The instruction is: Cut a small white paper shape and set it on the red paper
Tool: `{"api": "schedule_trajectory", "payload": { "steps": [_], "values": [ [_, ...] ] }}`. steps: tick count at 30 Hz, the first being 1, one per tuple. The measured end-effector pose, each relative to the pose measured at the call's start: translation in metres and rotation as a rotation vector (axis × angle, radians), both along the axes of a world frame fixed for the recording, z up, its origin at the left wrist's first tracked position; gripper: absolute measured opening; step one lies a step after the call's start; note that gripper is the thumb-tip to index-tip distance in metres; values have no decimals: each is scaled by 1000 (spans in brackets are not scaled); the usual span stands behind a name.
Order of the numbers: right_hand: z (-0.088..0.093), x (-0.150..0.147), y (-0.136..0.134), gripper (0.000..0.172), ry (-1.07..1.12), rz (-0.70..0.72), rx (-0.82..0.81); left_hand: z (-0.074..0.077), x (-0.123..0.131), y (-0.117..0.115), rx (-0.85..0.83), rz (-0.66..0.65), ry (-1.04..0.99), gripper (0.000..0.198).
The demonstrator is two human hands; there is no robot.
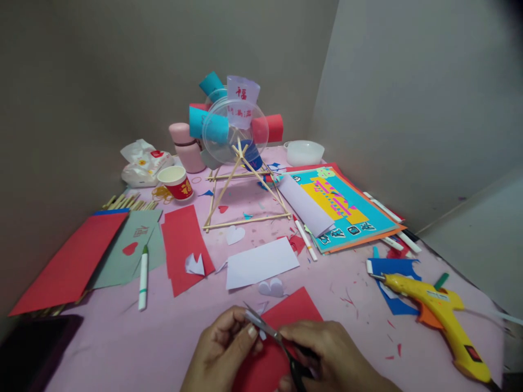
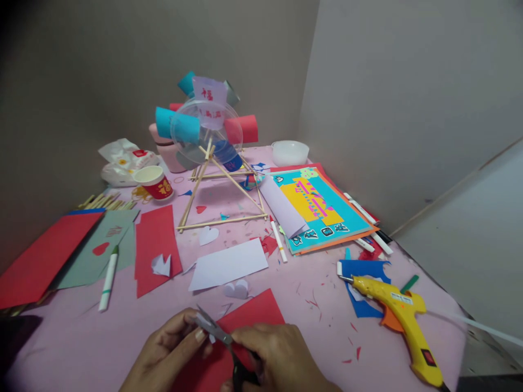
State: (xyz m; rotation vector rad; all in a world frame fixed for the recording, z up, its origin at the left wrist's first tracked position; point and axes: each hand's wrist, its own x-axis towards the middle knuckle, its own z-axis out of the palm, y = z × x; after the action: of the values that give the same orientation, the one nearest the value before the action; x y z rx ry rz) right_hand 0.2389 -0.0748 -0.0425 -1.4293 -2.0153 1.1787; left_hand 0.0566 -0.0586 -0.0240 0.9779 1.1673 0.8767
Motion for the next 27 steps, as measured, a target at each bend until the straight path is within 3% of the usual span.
{"api": "schedule_trajectory", "payload": {
  "steps": [7, 14, 23, 27],
  "values": [
    [-1, -1, 2, 23, 31, 9, 27, -5, -2, 1, -24, -5, -49, 16],
    [4, 0, 0, 39, 31, 28, -1, -8, -3, 1, -45, -9, -78, 16],
    [-1, 3, 1, 12, 47, 26, -19, -5, -2, 1, -63, -6, -65, 18],
    [-4, 5, 1, 11, 80, 21, -31, -5, -2, 1, -66, -9, -65, 18]
  ]
}}
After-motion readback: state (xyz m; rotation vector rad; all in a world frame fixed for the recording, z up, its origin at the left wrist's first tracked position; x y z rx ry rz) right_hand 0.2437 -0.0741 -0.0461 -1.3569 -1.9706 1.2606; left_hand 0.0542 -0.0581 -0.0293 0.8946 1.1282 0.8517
